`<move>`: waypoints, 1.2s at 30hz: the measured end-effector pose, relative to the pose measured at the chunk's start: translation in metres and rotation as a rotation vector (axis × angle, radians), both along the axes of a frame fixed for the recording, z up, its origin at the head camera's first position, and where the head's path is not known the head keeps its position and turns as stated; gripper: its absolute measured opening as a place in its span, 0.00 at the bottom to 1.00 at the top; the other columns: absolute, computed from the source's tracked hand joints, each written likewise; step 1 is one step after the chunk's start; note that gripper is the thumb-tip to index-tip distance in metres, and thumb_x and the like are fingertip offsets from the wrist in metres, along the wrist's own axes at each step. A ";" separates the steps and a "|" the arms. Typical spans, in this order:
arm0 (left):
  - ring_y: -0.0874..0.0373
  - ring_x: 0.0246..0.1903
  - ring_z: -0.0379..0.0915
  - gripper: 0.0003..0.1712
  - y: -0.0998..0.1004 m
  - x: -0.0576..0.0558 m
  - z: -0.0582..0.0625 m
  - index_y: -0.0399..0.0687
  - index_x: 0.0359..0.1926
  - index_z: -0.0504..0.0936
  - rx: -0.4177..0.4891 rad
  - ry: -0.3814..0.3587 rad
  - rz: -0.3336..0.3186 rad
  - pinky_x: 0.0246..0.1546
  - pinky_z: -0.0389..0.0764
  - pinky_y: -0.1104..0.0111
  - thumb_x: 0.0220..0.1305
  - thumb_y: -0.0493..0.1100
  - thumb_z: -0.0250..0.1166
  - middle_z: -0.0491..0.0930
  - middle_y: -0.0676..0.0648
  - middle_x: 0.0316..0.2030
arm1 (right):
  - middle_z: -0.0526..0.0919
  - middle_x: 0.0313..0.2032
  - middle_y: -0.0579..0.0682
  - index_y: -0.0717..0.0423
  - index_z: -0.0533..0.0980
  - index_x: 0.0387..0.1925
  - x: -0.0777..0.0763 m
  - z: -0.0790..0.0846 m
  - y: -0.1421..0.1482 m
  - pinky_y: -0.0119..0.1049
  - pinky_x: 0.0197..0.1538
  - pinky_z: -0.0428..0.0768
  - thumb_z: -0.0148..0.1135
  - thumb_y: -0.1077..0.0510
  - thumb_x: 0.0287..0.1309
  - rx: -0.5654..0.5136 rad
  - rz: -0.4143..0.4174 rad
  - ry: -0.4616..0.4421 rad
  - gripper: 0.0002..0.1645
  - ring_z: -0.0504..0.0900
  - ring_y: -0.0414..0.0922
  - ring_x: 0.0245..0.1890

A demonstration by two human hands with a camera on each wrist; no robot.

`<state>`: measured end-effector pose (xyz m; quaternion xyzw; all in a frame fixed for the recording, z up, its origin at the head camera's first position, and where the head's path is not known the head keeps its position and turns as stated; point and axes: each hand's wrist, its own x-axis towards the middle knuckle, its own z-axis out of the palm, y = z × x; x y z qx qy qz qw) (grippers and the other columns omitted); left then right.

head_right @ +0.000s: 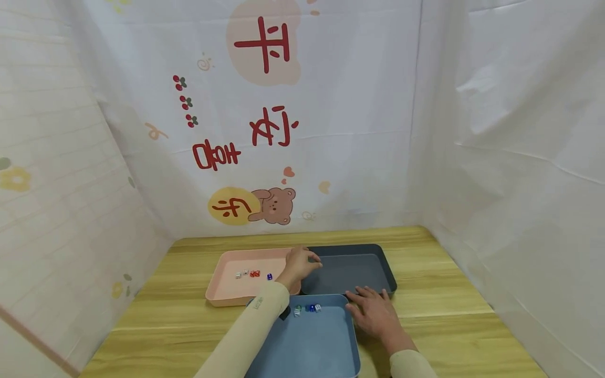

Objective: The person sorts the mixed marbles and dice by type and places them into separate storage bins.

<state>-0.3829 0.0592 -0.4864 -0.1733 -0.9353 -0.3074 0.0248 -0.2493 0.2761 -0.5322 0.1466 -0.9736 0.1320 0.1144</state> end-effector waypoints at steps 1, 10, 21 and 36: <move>0.49 0.57 0.58 0.05 0.001 0.000 -0.001 0.63 0.30 0.84 -0.009 0.003 0.004 0.58 0.46 0.46 0.53 0.54 0.66 0.71 0.48 0.51 | 0.72 0.56 0.52 0.43 0.73 0.56 0.000 0.000 0.000 0.66 0.55 0.52 0.47 0.38 0.61 0.001 0.001 0.003 0.27 0.66 0.57 0.58; 0.48 0.59 0.55 0.15 -0.002 -0.001 0.001 0.57 0.46 0.82 0.018 0.025 -0.007 0.60 0.41 0.46 0.58 0.51 0.62 0.68 0.45 0.56 | 0.72 0.56 0.52 0.43 0.73 0.56 -0.001 -0.001 -0.001 0.66 0.55 0.52 0.48 0.39 0.61 -0.002 0.003 0.008 0.26 0.66 0.57 0.58; 0.48 0.57 0.59 0.12 -0.025 -0.005 0.008 0.56 0.42 0.83 -0.030 0.093 -0.017 0.56 0.50 0.47 0.57 0.52 0.62 0.69 0.44 0.55 | 0.71 0.57 0.53 0.44 0.72 0.57 0.000 -0.001 0.001 0.66 0.55 0.52 0.47 0.39 0.61 -0.001 0.022 0.013 0.26 0.65 0.56 0.59; 0.44 0.59 0.55 0.13 -0.054 0.005 0.023 0.52 0.40 0.84 -0.027 0.038 -0.059 0.57 0.49 0.47 0.56 0.51 0.63 0.66 0.42 0.58 | 0.72 0.56 0.53 0.45 0.73 0.55 0.006 -0.002 -0.006 0.67 0.54 0.52 0.49 0.40 0.60 -0.019 0.012 0.035 0.26 0.66 0.57 0.58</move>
